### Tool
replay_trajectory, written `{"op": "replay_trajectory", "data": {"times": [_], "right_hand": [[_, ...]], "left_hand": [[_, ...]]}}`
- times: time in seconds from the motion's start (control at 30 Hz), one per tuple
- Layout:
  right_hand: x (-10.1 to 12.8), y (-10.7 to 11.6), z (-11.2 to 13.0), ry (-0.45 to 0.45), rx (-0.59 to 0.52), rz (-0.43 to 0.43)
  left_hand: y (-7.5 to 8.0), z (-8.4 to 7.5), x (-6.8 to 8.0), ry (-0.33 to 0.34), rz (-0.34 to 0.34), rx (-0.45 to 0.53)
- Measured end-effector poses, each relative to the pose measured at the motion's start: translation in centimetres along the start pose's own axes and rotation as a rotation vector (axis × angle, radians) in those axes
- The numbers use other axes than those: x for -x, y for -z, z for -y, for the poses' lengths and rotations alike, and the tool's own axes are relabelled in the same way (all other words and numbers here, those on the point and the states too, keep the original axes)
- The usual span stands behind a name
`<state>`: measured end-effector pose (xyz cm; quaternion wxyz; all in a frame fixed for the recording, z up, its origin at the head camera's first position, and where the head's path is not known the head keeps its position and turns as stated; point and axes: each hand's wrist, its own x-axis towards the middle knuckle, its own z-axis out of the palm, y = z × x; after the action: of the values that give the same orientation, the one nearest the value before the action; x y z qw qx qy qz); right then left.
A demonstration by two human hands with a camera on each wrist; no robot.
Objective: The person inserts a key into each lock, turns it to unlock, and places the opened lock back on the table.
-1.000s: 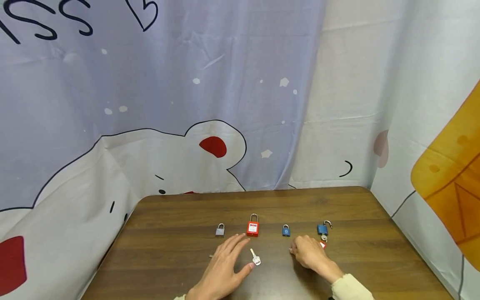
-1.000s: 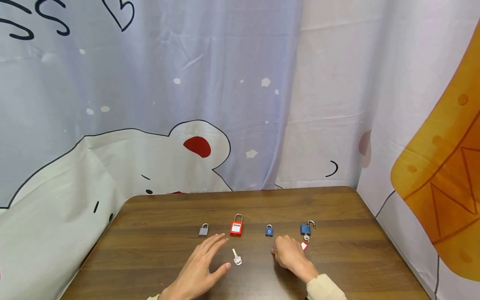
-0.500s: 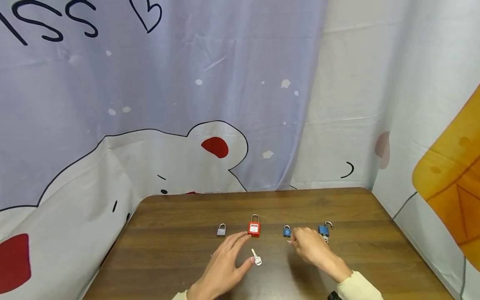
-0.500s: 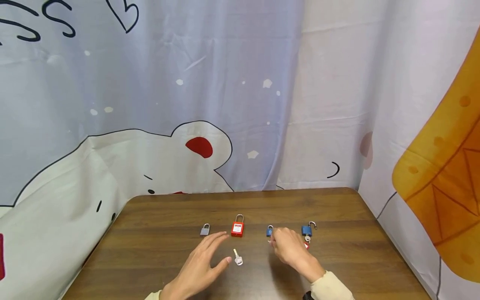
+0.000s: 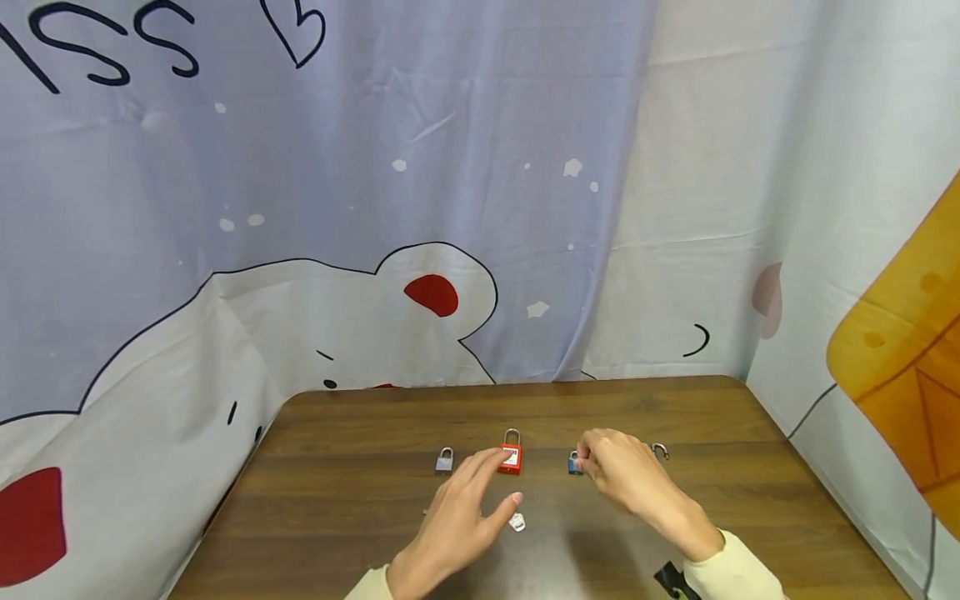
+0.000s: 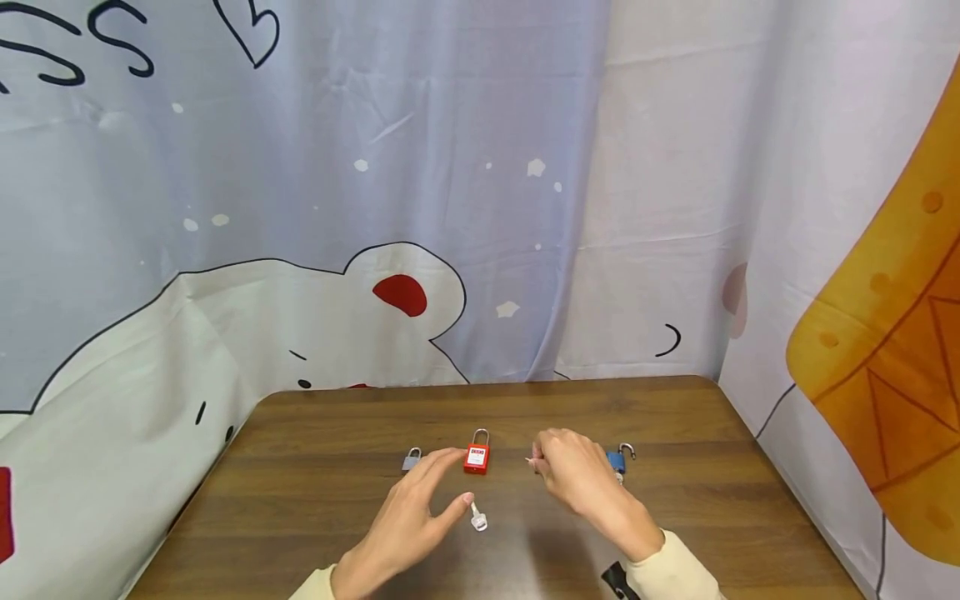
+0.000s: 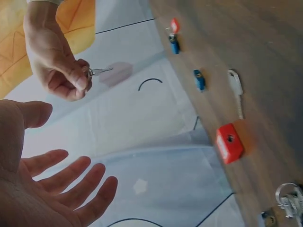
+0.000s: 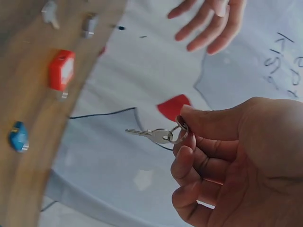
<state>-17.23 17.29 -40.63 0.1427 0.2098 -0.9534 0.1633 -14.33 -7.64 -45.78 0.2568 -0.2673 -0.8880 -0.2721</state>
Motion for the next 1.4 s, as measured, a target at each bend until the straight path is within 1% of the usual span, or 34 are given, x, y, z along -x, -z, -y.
{"op": "replay_trajectory", "data": {"times": [0.1, 0.2, 0.4, 0.7, 1.0, 1.27, 1.4], "right_hand": [[-0.2, 1.2, 0.5, 0.033, -0.002, -0.017], [-0.3, 2.2, 1.0, 0.062, -0.004, -0.043], [-0.4, 3.4, 1.6, 0.121, -0.011, -0.1], [-0.5, 4.3, 2.9, 0.197, -0.04, -0.149], [-0.7, 4.8, 4.2, 0.237, -0.05, -0.14], [-0.7, 4.9, 5.1, 0.278, -0.066, -0.139], [-0.5, 4.9, 5.5, 0.285, -0.081, -0.125]], "left_hand": [[0.2, -0.3, -0.5, 0.01, -0.002, 0.031], [0.5, -0.6, -1.1, 0.012, -0.019, 0.05], [1.1, -1.0, -1.8, 0.022, -0.048, 0.095], [1.2, -1.7, -2.9, -0.047, -0.119, 0.141], [1.6, -2.7, -3.7, -0.06, -0.135, 0.209], [1.7, -3.3, -4.1, -0.077, -0.143, 0.251], [1.6, -3.4, -4.2, -0.122, -0.176, 0.252]]}}
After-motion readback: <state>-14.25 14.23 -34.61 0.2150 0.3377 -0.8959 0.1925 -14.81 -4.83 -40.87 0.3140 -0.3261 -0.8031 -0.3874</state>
